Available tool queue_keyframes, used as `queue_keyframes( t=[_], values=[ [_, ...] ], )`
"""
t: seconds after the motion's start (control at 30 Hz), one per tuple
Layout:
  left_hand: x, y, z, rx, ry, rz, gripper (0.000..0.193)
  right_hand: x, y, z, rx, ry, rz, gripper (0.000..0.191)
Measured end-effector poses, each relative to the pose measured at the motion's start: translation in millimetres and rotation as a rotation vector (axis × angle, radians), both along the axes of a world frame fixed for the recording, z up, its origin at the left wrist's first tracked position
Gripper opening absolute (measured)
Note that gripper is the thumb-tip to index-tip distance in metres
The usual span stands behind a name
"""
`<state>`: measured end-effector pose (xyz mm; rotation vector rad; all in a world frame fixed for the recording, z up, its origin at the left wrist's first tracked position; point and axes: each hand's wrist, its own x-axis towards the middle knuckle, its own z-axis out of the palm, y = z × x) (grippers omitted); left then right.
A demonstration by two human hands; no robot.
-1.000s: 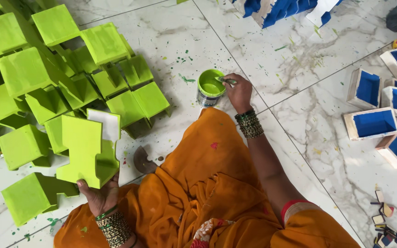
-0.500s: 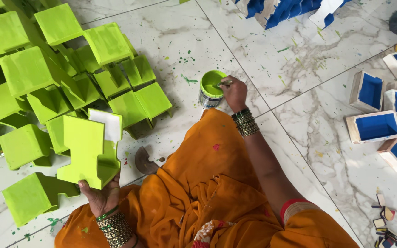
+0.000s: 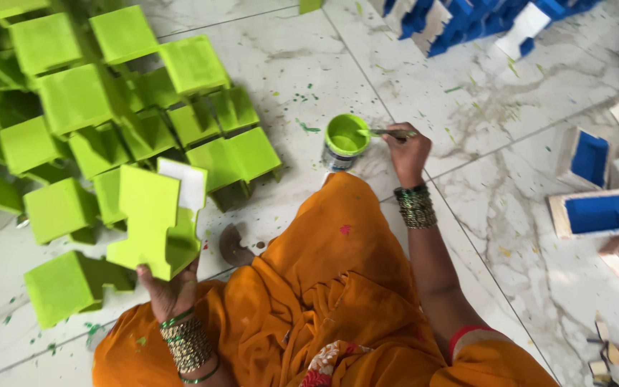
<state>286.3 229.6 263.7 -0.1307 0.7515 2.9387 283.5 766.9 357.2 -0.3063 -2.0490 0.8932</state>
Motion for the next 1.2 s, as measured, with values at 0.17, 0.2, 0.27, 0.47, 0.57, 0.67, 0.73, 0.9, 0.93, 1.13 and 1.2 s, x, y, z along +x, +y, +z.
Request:
queue_keyframes(
  t=[0.17,0.2,0.27,0.47,0.57,0.67,0.73,0.9,0.93,1.13,1.2],
  values=[
    [8,-7,-12,0.093,-0.055,0.013,0.103,29,-28,19,-0.024,0.065,0.078,0.018],
    [9,-7,-15,0.107,-0.084,0.031,0.101,35,-36,28,-0.086,0.113,0.173,0.018],
    [11,-7,-19,0.113,-0.067,0.023,0.101,49,-57,46,-0.057,0.169,0.286,0.017],
    [21,-10,-17,0.080,-0.017,0.009,0.098,89,-129,98,0.203,0.238,0.537,0.011],
    [23,-12,-16,0.056,-0.023,0.000,0.097,98,-165,109,0.206,0.253,0.704,0.011],
    [26,-17,-20,0.023,-0.039,-0.004,0.096,100,-200,111,0.263,0.258,0.852,0.012],
    [27,-20,-25,0.005,-0.053,-0.013,0.095,98,-220,110,0.257,0.224,0.942,0.014],
    [27,-26,-35,0.001,-0.076,-0.036,0.094,80,-263,97,0.247,0.166,1.084,0.019],
    [29,-27,-36,-0.010,-0.072,-0.039,0.093,78,-269,93,0.248,0.165,1.091,0.019],
    [30,-33,-33,-0.064,-0.078,-0.029,0.091,64,-286,78,0.234,0.155,1.112,0.020],
    [30,-33,-31,-0.069,-0.069,-0.030,0.091,61,-287,76,0.231,0.131,1.115,0.020]
  ],
)
